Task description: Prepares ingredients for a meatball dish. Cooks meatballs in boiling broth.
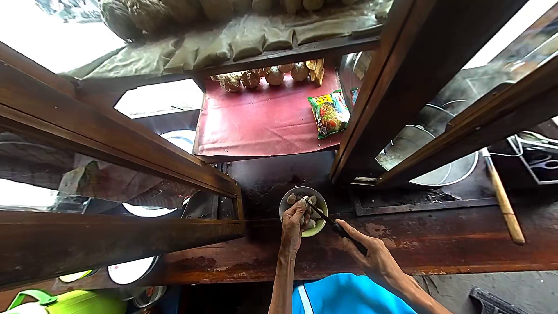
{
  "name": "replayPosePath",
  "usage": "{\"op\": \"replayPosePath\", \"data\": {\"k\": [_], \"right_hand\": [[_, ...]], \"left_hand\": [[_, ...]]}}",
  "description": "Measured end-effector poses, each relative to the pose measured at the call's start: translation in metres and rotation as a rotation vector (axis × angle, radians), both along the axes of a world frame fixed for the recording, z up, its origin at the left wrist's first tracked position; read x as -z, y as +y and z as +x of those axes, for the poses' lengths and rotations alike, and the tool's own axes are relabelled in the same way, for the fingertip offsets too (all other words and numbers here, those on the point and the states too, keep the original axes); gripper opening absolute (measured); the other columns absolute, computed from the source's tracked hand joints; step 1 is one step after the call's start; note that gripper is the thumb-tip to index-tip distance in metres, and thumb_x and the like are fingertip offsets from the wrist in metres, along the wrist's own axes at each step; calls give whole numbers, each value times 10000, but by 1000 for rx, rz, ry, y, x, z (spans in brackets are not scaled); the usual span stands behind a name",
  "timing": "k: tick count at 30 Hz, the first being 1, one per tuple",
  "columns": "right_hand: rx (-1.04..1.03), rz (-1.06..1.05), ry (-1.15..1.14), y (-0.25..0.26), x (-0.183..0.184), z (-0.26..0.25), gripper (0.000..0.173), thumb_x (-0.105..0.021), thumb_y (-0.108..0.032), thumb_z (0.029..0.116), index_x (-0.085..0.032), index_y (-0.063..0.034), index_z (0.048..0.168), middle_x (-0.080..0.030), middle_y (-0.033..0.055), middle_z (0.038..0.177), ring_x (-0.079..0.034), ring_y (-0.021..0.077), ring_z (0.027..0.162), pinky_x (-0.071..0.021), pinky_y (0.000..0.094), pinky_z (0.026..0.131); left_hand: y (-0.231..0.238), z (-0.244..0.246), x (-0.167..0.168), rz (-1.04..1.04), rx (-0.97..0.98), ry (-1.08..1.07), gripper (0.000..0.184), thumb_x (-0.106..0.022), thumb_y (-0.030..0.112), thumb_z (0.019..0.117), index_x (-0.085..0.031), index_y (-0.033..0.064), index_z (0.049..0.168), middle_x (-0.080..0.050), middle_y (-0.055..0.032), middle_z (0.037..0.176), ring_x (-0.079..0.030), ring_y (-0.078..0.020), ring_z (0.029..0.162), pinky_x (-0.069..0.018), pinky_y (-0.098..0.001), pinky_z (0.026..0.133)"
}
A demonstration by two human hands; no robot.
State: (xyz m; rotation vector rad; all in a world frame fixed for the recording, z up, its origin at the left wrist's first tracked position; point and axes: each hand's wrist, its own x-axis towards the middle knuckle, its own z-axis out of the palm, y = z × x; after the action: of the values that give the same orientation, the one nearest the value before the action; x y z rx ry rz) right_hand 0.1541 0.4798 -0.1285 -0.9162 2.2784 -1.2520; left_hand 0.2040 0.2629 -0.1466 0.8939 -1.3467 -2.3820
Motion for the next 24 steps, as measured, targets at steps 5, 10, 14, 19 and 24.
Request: {"op": "replayPosePath", "data": {"k": [5, 10, 14, 19, 24], "right_hand": [[-6, 32, 2, -8, 3, -2, 457, -517, -256, 1026, -589, -184, 1472, -764, 43, 992, -665, 78, 722, -561, 282, 695], [-17, 107, -22, 2, 0, -1, 464, -509, -284, 1023, -587, -225, 1477, -758, 36, 942, -652, 90, 687, -551, 301, 658], [44, 146, -162, 21, -7, -2, 463, -503, -287, 1021, -591, -210, 1468, -751, 38, 964, -647, 73, 691, -553, 305, 661], [152, 131, -180, 31, -7, -9, 466, -503, -289, 1030, -576, -183, 1478, -750, 33, 1118, -666, 43, 765, -560, 269, 726], [121, 35, -181, 19, -13, -4, 455, -513, -270, 1022, -596, -161, 1456, -752, 12, 1092, -642, -9, 741, -543, 205, 699]], "left_hand": [[4, 0, 5, -26, 21, 7, 312, -402, 132, 1093, -665, -15, 1011, -579, 8, 678, -454, -1, 483, -381, -136, 440], [-4, -4, 6, -1, -50, -30, 335, -386, 121, 1101, -654, -1, 941, -553, 16, 632, -432, -5, 462, -362, -145, 426], [-17, -5, 19, -457, 35, -282, 251, -519, 155, 1073, -698, -2, 992, -603, 0, 710, -495, -24, 538, -419, -180, 508], [-16, -1, 13, -760, 159, -550, 464, -520, 268, 1064, -496, -73, 1376, -668, -234, 1100, -683, -302, 956, -550, -471, 875], [-27, 6, -10, -60, 42, -134, 377, -310, 56, 1036, -454, -95, 1349, -629, -149, 1142, -670, -168, 949, -563, -324, 886]]}}
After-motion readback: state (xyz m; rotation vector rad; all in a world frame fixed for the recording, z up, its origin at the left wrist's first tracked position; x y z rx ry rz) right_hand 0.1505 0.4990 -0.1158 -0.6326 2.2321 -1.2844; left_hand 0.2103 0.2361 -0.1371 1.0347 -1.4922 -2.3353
